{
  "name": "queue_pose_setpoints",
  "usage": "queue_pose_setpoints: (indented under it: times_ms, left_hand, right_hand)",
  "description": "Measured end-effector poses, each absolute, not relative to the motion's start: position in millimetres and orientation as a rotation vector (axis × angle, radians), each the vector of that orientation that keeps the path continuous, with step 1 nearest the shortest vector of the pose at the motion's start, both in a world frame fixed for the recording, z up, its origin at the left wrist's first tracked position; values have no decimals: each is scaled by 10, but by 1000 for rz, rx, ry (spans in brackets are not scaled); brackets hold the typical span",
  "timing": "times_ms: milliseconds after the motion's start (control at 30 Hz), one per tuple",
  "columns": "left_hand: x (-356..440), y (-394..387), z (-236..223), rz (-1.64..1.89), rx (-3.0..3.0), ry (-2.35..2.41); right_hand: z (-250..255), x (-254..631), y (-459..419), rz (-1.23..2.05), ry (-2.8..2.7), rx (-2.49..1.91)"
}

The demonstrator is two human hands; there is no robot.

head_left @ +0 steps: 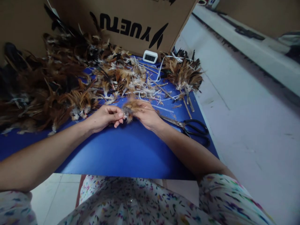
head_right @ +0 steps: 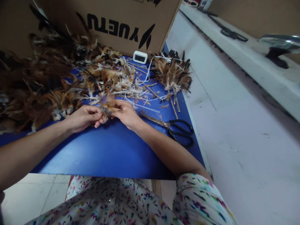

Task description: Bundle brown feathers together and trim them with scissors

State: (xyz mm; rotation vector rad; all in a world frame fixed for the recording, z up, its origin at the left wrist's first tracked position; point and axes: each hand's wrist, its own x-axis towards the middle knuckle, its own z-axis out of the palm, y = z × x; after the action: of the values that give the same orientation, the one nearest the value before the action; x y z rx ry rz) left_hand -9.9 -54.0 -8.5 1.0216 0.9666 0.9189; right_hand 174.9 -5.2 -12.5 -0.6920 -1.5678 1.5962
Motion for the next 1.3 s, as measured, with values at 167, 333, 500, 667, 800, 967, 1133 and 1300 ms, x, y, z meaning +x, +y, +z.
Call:
queue_pose_setpoints:
  times_ms: [167, 333, 500, 667, 800, 967, 1133, 1300]
  left_hand:
    - [-115, -542, -88, 903, 1044, 988]
    - [-119, -544, -88, 900, 1065, 995]
    - [-118, -544, -89, 895, 1066, 999]
    - [-116, -547, -81, 897, 1057, 1008]
    - [-104, -550, -64, 909, 1062, 996]
    - [-93, -550, -72, 920, 1050, 967]
    - [-105, -557, -104, 913, 1094, 951]
    - [-86, -567, -49, 946, 1083, 930]
  right_hand:
    - [-65, 1751, -81, 1641, -1564, -659]
    - [-49, 1755, -88, 1575, -1618, -687]
    - [-42, 1751, -89, 1573, -1659, -698]
    - [-52, 1747, -88, 1596, -1668, -715]
    - [-75, 1743, -93, 1656, -1620, -681]
    - [-93, 1729, -110, 1819, -1467, -688]
    - [-60, 1718, -133, 1805, -1464, -691]
    - [-24, 1720, -132, 1672, -1548, -718]
